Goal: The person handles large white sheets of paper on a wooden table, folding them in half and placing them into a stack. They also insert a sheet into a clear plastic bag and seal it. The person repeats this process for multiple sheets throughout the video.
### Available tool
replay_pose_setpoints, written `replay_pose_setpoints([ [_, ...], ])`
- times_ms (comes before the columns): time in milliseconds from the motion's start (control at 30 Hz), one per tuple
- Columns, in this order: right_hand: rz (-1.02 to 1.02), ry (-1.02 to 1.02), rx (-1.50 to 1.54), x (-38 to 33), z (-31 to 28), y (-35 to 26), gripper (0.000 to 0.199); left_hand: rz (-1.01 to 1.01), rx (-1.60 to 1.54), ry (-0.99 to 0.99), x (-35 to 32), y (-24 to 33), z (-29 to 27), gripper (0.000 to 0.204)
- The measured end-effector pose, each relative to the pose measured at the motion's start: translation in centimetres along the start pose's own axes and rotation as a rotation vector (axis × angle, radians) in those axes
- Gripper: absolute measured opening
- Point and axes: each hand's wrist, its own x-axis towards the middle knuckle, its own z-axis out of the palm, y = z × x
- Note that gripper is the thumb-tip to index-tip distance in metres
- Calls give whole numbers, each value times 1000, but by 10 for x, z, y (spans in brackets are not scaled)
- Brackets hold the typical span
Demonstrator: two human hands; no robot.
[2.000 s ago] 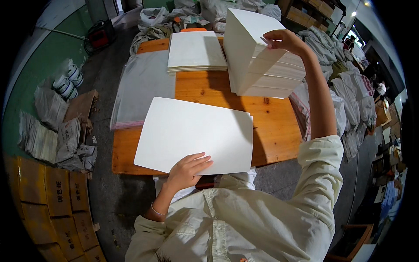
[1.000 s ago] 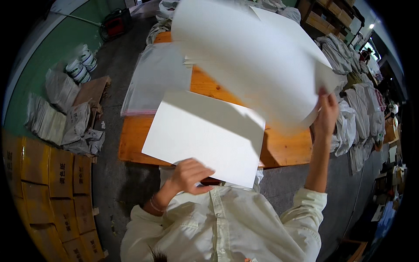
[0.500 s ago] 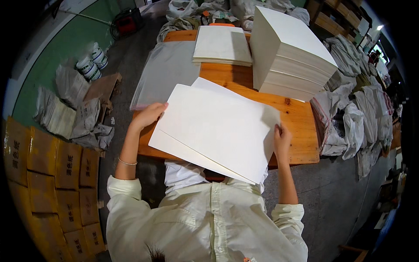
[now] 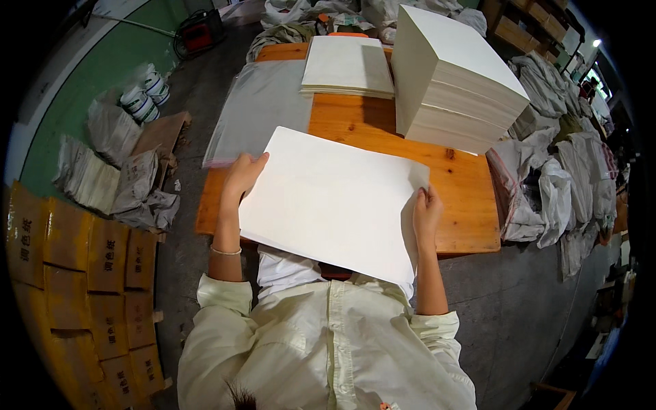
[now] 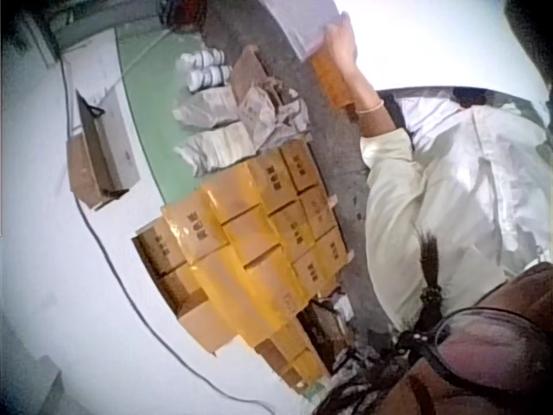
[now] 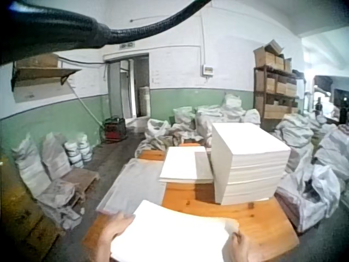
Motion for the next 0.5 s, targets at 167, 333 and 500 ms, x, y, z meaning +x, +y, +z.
replay_pose_setpoints([
  [167,-21,12,-31,2,0,-1,33,-81,-144,-246,-3,14,-7,38],
  [333,-244,78,-256,6,-4,4,65,231,-191,-51,-25,20,2,26],
  [500,75,-91,160,12,-22,10,86,365,-694,50,-61,15,-9,24],
])
